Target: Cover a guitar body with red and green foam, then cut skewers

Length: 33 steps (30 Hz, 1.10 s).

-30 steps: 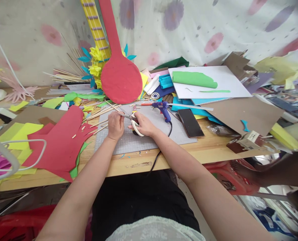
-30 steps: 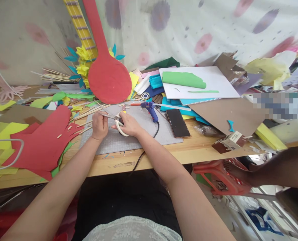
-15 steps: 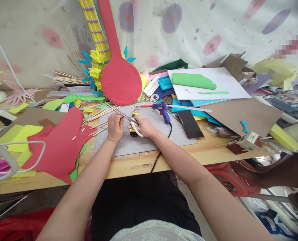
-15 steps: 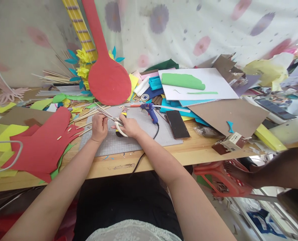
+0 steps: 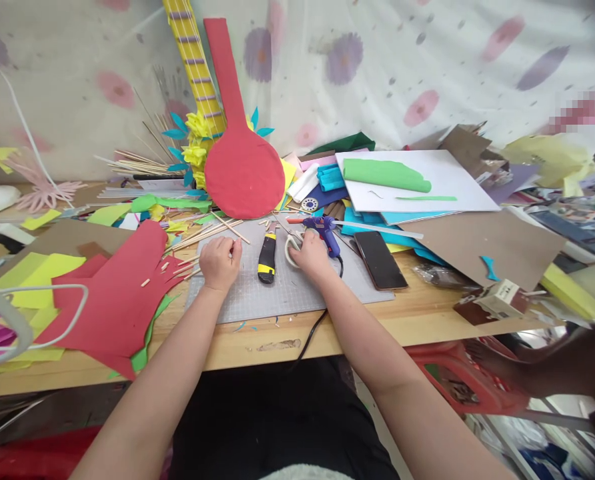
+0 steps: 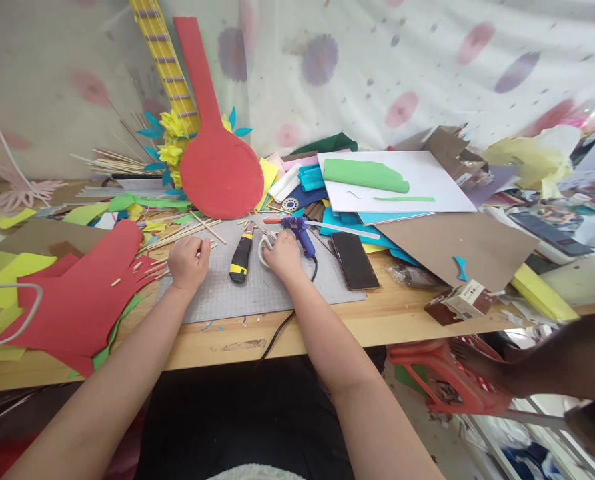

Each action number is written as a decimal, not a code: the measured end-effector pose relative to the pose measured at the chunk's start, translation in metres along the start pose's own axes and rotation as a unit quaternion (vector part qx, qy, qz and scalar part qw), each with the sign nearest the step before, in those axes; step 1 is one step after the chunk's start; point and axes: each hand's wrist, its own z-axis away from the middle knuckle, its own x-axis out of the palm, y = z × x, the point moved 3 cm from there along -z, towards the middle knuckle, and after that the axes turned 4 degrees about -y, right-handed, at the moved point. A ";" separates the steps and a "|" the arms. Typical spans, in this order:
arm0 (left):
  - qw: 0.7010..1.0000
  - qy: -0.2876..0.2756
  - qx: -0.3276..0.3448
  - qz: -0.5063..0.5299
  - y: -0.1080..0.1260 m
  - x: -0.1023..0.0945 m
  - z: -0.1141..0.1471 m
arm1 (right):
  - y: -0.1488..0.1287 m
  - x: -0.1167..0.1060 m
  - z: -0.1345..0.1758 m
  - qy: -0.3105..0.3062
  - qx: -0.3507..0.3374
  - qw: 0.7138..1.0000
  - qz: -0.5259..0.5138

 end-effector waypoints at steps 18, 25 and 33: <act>0.994 -0.093 -0.012 0.060 -0.007 0.036 -0.008 | -0.002 -0.006 0.003 0.002 -0.049 0.996 0.068; 0.985 -0.089 -0.132 0.071 -0.045 0.018 -0.019 | -0.042 0.007 0.017 0.030 -0.157 0.987 -0.002; 0.968 -0.232 -0.091 0.029 -0.052 0.022 -0.010 | -0.044 0.014 0.016 -0.021 -0.127 0.992 0.016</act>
